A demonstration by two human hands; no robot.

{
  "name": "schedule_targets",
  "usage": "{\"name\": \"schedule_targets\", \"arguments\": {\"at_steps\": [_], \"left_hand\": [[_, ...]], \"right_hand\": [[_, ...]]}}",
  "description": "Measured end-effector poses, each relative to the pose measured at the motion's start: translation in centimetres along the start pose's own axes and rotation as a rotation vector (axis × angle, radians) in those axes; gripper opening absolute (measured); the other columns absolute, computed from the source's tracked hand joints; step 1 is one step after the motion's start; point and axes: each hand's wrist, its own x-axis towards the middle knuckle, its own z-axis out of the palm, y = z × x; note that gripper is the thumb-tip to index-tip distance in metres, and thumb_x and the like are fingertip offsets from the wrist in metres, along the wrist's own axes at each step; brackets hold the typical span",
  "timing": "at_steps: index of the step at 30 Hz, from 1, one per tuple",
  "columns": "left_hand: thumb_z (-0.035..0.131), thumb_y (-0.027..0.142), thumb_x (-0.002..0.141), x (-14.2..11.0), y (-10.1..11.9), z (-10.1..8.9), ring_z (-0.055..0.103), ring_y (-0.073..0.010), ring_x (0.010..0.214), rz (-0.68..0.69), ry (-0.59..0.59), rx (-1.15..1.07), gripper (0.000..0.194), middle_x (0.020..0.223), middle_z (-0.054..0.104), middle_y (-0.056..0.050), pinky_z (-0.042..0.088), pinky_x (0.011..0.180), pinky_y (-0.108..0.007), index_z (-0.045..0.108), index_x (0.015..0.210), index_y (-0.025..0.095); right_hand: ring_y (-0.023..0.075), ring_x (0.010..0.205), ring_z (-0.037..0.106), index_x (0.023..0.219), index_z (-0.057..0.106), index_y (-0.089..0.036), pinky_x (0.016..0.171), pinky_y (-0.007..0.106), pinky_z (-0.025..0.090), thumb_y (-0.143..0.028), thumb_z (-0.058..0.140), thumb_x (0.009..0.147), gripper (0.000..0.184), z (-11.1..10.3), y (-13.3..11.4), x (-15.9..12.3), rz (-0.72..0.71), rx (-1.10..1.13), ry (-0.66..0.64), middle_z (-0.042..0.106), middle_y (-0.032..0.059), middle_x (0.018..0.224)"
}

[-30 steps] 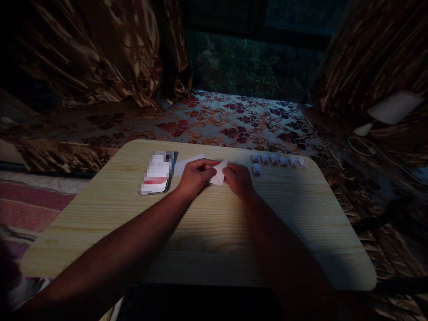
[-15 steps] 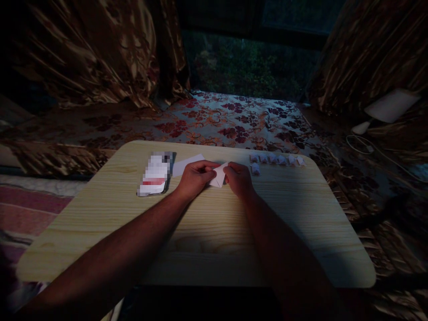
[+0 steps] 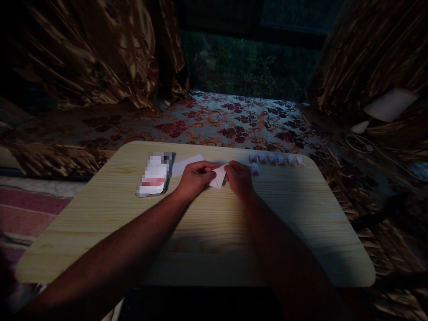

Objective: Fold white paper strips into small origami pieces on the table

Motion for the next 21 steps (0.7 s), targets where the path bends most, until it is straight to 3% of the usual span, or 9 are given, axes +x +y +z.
{"name": "schedule_targets", "arguments": {"at_steps": [21], "left_hand": [[0.071,0.017,0.064,-0.10,0.28,0.08,0.043,-0.0063,0.045,-0.009,-0.009,0.004,0.027,0.057,0.061,0.003,0.030,0.046,-0.021,0.079,0.090,0.015]], "right_hand": [[0.0096,0.043,0.043,0.057,0.060,-0.020,0.044,0.024,0.032,-0.027,0.057,0.077,0.021,0.05,-0.25,-0.08,0.002,0.047,0.033,0.050,-0.0048,0.044]]}}
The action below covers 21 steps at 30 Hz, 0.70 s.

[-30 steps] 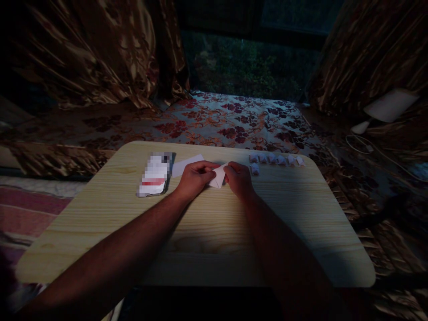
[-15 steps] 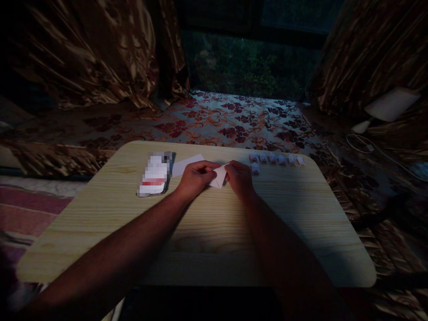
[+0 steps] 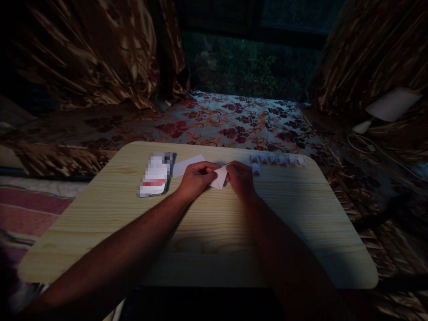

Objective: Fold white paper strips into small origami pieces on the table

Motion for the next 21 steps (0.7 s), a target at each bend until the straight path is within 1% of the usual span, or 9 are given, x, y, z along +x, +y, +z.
{"name": "schedule_targets", "arguments": {"at_steps": [4,9,15,21], "left_hand": [[0.071,0.016,0.064,0.03,-0.10,-0.04,0.045,-0.0070,0.046,0.005,0.001,-0.003,0.027,0.057,0.062,0.002,0.032,0.046,-0.021,0.079,0.089,0.015],[0.071,0.017,0.064,0.03,-0.26,-0.08,0.043,-0.0065,0.045,0.008,-0.008,-0.004,0.026,0.056,0.061,0.003,0.030,0.045,-0.021,0.079,0.089,0.016],[0.071,0.017,0.064,0.01,-0.23,-0.02,0.043,-0.0064,0.045,0.006,0.000,0.002,0.026,0.056,0.060,0.003,0.030,0.045,-0.021,0.079,0.089,0.016],[0.071,0.017,0.064,0.05,-0.28,-0.02,0.044,-0.0066,0.045,-0.008,0.004,0.009,0.028,0.058,0.062,0.002,0.031,0.045,-0.021,0.079,0.091,0.016]], "right_hand": [[0.0097,0.043,0.044,0.060,0.063,-0.019,0.044,0.024,0.032,-0.027,0.058,0.075,0.017,0.08,0.11,0.08,-0.005,-0.001,0.025,0.051,-0.0046,0.045],[0.0096,0.042,0.044,0.065,0.066,-0.019,0.043,0.023,0.033,-0.025,0.060,0.072,0.011,0.18,0.14,0.12,0.007,0.035,0.051,0.052,-0.0048,0.045],[0.0090,0.042,0.043,0.069,0.069,-0.018,0.043,0.022,0.032,-0.023,0.060,0.071,0.011,0.22,0.05,0.11,0.006,0.052,0.065,0.052,-0.0051,0.046],[0.0093,0.043,0.046,0.072,0.071,-0.018,0.044,0.022,0.035,-0.024,0.062,0.070,0.012,0.22,0.25,0.24,0.027,0.048,0.096,0.053,-0.0049,0.046]]}}
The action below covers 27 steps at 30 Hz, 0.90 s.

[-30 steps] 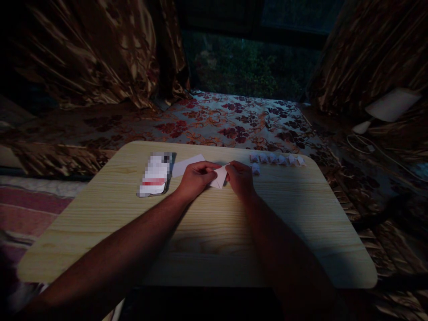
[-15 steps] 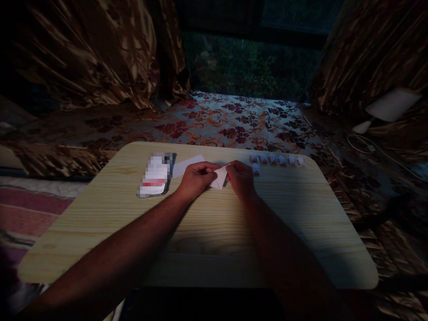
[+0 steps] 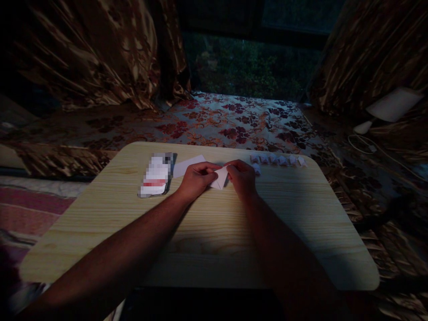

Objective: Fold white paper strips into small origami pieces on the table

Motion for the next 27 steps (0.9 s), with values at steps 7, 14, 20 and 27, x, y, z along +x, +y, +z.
{"name": "schedule_targets", "arguments": {"at_steps": [7,14,20,27], "left_hand": [[0.071,0.017,0.065,-0.03,0.03,0.00,0.042,-0.0059,0.044,0.007,-0.006,0.005,0.029,0.057,0.061,0.003,0.030,0.044,-0.021,0.079,0.092,0.016],[0.071,0.016,0.064,-0.06,0.15,0.09,0.042,-0.0059,0.045,0.015,-0.007,0.003,0.029,0.057,0.060,0.003,0.030,0.044,-0.021,0.079,0.092,0.016],[0.071,0.017,0.065,-0.03,0.08,0.04,0.044,-0.0062,0.046,0.016,0.018,0.017,0.028,0.058,0.061,0.002,0.032,0.045,-0.021,0.079,0.092,0.015],[0.072,0.017,0.065,0.27,-0.35,-0.16,0.044,-0.0064,0.046,0.020,0.019,-0.004,0.027,0.058,0.061,0.003,0.031,0.045,-0.020,0.079,0.092,0.016]], "right_hand": [[0.0090,0.043,0.046,0.073,0.071,-0.018,0.045,0.022,0.037,-0.022,0.064,0.069,0.009,0.03,0.14,0.11,-0.006,0.046,0.018,0.055,-0.0046,0.046],[0.0095,0.043,0.046,0.073,0.072,-0.017,0.045,0.023,0.036,-0.025,0.061,0.073,0.013,-0.11,0.36,0.15,-0.006,0.055,-0.003,0.054,-0.0042,0.045],[0.0096,0.042,0.047,0.079,0.072,-0.016,0.044,0.022,0.036,-0.028,0.061,0.076,0.017,-0.06,0.35,0.26,0.011,0.115,-0.053,0.055,-0.0038,0.046],[0.0072,0.041,0.045,0.058,0.057,-0.019,0.044,0.020,0.035,-0.025,0.067,0.072,0.019,0.13,-0.21,-0.06,-0.013,0.023,-0.033,0.054,-0.0054,0.044]]}}
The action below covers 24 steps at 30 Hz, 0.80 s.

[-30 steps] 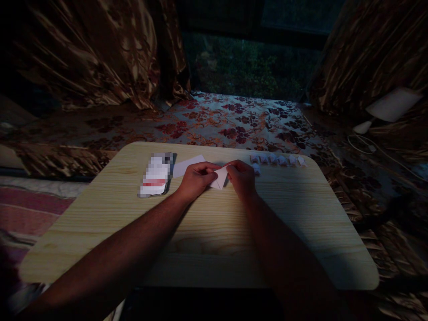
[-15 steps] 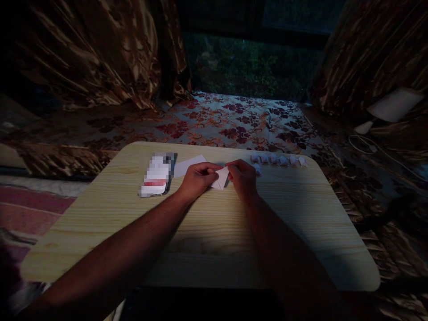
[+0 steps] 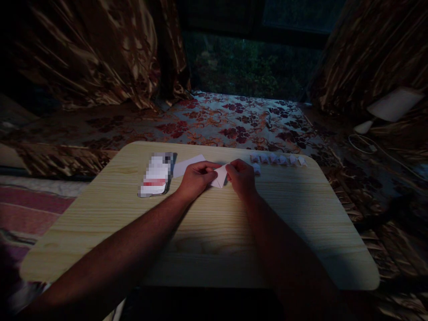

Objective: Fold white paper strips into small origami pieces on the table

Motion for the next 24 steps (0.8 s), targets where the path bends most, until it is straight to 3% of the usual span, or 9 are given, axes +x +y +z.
{"name": "schedule_targets", "arguments": {"at_steps": [15,19,24], "left_hand": [[0.071,0.017,0.066,-0.13,0.21,0.12,0.045,-0.0071,0.047,0.021,0.040,-0.001,0.027,0.058,0.061,0.003,0.033,0.046,-0.020,0.079,0.091,0.016],[0.072,0.018,0.066,-0.06,0.13,-0.01,0.046,-0.0070,0.049,0.037,0.076,-0.019,0.026,0.060,0.061,0.003,0.033,0.048,-0.020,0.079,0.092,0.017],[0.072,0.018,0.066,0.16,0.01,-0.06,0.048,-0.0080,0.052,0.063,0.142,-0.063,0.028,0.061,0.061,0.003,0.037,0.051,-0.022,0.079,0.093,0.017]], "right_hand": [[0.0087,0.042,0.048,0.064,0.063,-0.018,0.046,0.022,0.038,-0.027,0.066,0.071,0.012,-0.10,0.19,0.07,0.017,-0.041,-0.018,0.057,-0.0047,0.047],[0.0093,0.043,0.048,0.073,0.068,-0.018,0.045,0.022,0.038,-0.031,0.069,0.073,0.013,-0.10,0.30,0.18,0.049,-0.047,-0.067,0.059,-0.0044,0.049],[0.0095,0.045,0.050,0.063,0.065,-0.019,0.048,0.023,0.038,-0.031,0.065,0.076,0.018,-0.28,0.35,0.16,-0.001,-0.179,-0.150,0.059,-0.0032,0.050]]}}
